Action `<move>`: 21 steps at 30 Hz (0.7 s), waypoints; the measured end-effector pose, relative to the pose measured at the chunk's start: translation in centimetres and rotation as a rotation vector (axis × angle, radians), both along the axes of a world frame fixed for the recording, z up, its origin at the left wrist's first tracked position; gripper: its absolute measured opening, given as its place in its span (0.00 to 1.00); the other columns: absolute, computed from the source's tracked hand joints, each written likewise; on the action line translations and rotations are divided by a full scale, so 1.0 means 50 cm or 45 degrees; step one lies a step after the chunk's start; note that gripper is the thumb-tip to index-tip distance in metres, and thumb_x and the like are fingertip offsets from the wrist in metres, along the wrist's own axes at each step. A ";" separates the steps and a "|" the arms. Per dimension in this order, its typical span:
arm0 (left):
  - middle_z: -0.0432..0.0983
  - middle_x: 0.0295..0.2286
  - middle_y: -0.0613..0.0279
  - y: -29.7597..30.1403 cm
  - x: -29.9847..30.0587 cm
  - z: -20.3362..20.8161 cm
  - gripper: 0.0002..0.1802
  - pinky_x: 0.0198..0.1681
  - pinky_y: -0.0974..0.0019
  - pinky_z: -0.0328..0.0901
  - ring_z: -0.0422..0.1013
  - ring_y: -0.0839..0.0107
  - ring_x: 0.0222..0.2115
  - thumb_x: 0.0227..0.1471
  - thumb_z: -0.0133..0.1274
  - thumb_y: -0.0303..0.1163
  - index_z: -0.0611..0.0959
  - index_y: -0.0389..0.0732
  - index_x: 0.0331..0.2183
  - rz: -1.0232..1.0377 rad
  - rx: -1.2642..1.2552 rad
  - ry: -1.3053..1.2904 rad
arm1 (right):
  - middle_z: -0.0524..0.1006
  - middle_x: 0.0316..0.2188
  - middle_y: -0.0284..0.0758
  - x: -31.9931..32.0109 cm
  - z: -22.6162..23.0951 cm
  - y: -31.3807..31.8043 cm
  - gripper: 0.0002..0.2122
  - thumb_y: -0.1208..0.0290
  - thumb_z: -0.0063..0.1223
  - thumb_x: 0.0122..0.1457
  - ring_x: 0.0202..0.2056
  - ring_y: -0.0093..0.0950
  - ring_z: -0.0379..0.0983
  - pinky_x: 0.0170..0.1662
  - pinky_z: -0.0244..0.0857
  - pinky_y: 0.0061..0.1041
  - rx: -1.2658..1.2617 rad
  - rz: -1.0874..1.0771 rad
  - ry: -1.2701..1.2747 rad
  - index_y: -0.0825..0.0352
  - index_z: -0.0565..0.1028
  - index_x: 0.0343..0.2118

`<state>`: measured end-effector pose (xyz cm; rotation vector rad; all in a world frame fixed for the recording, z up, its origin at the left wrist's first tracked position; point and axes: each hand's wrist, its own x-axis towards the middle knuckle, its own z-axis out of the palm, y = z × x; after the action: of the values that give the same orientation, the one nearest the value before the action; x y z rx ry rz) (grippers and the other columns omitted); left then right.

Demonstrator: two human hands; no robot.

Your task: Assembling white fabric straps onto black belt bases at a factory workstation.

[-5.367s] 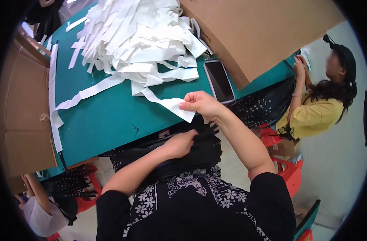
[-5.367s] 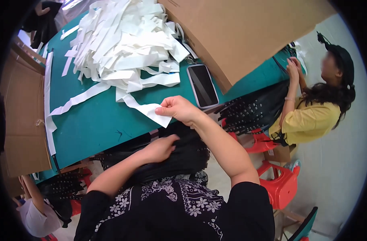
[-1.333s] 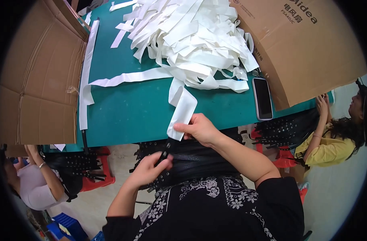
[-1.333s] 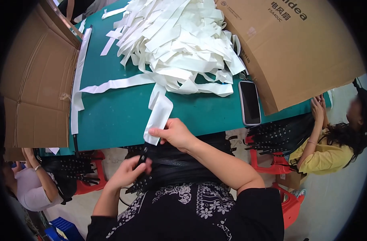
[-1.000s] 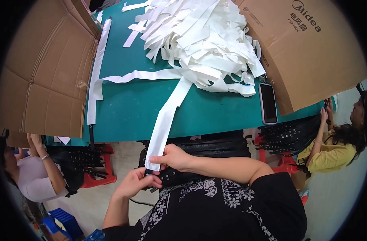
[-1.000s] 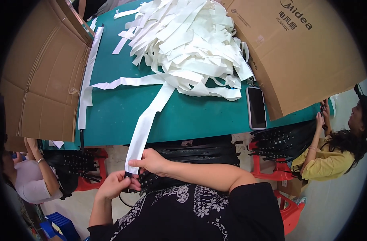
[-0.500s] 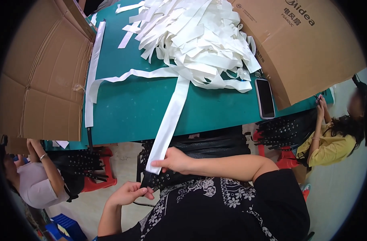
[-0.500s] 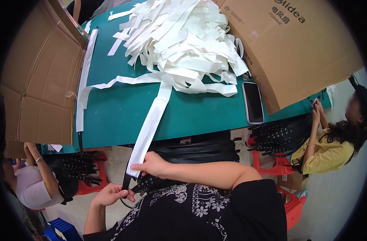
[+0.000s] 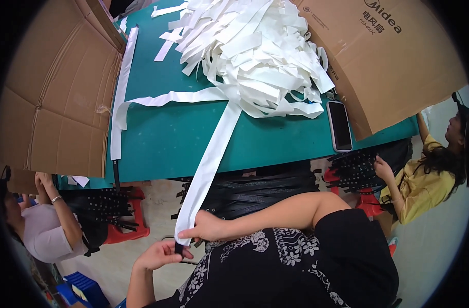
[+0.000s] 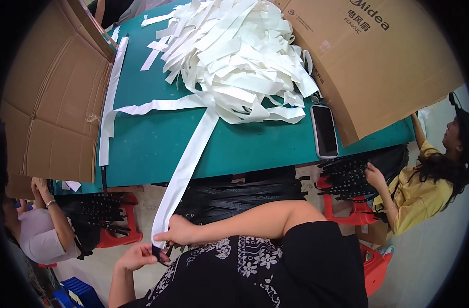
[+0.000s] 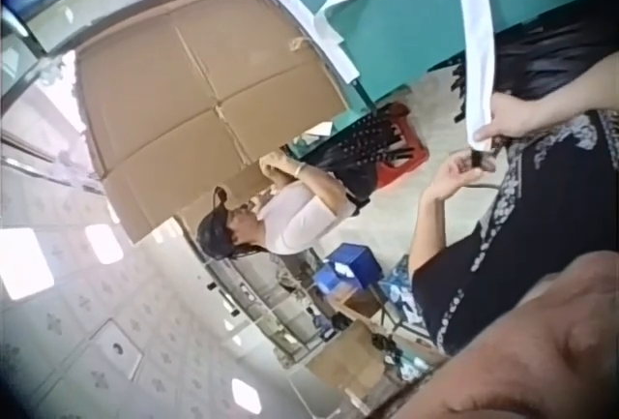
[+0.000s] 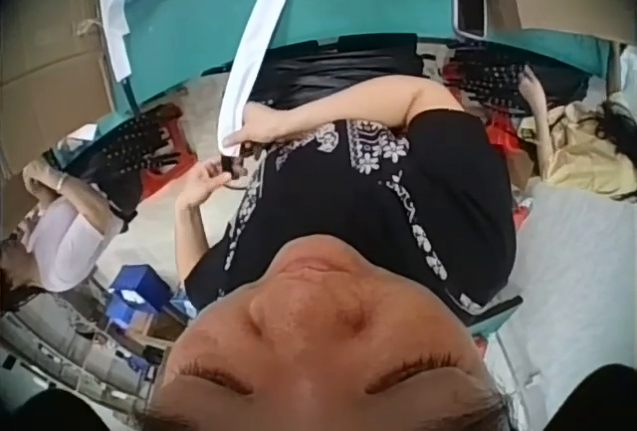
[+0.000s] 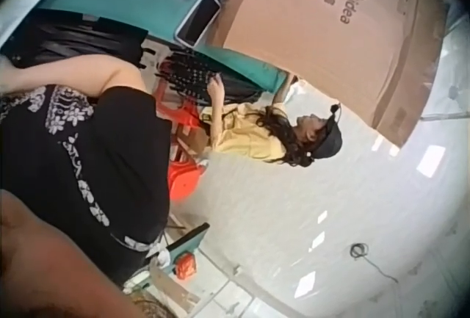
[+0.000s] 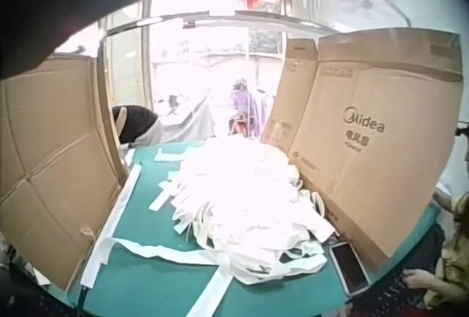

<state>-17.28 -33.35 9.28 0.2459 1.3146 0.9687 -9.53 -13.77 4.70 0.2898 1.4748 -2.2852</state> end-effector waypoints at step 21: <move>0.74 0.27 0.54 -0.063 0.007 -0.074 0.20 0.28 0.72 0.65 0.70 0.70 0.22 0.43 0.50 0.18 0.68 0.32 0.42 0.391 -0.006 -0.047 | 0.74 0.22 0.35 0.010 -0.036 -0.029 0.12 0.69 0.56 0.47 0.16 0.20 0.66 0.20 0.62 0.19 0.027 -0.081 0.013 0.73 0.72 0.30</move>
<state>-16.92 -36.51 5.56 0.0211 1.3438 1.2219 -9.01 -15.20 2.88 0.3360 1.5166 -2.3251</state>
